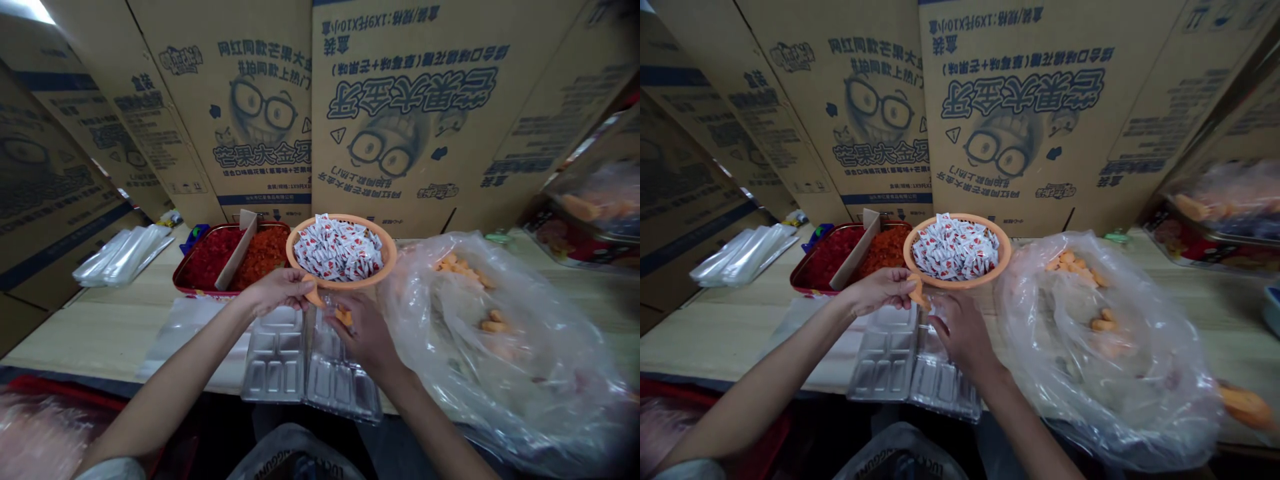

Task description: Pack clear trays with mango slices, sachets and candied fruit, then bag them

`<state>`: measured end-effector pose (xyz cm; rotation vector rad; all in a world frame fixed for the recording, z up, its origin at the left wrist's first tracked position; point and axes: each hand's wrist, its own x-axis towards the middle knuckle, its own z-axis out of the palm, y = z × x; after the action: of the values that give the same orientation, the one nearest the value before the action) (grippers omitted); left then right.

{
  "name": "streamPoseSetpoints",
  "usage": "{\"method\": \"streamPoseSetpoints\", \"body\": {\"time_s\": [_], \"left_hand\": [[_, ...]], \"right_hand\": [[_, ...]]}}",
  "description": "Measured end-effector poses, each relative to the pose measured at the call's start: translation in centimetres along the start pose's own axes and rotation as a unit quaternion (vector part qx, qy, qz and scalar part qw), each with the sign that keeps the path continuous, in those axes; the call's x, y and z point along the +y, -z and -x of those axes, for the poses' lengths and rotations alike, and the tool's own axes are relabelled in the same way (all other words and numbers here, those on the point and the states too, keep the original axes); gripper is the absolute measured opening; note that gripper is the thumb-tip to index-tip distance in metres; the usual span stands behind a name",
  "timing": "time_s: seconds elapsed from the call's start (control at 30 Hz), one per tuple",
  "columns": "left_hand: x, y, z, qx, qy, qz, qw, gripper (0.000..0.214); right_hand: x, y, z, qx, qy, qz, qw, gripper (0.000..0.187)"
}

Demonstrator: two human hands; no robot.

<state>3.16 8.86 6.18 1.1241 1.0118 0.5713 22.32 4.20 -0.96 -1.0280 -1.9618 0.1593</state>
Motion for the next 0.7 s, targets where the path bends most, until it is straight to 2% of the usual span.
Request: {"method": "streamPoseSetpoints", "body": {"time_s": [0.13,0.2,0.33,0.43,0.57,0.7], "left_hand": [[-1.1,-1.6,-2.2,0.053,0.023,-0.092,0.994,0.039],[-1.8,-2.1,-3.4,0.073,0.025,-0.166,0.983,0.041],[-3.3,-2.7,-5.3,0.101,-0.001,-0.339,0.935,0.044],[-4.1,-3.0,-5.8,0.147,-0.017,-0.399,0.905,0.043],[-4.3,-3.4,-4.7,0.204,-0.036,-0.443,0.873,0.041],[-5.6,-2.4,-2.3,0.220,-0.118,-0.421,0.872,0.033]], "right_hand": [[0.7,-0.9,0.3,-0.018,-0.167,-0.081,0.982,0.027],[1.7,-0.9,1.0,-0.016,-0.205,-0.086,0.975,0.026],[3.2,-0.6,2.3,-0.031,-0.176,-0.008,0.984,0.016],[3.4,-0.5,2.9,-0.038,-0.146,0.038,0.988,0.015],[3.5,-0.6,3.5,-0.042,-0.123,0.049,0.990,0.014],[3.6,-0.3,3.5,-0.046,-0.107,0.055,0.992,0.014]]}}
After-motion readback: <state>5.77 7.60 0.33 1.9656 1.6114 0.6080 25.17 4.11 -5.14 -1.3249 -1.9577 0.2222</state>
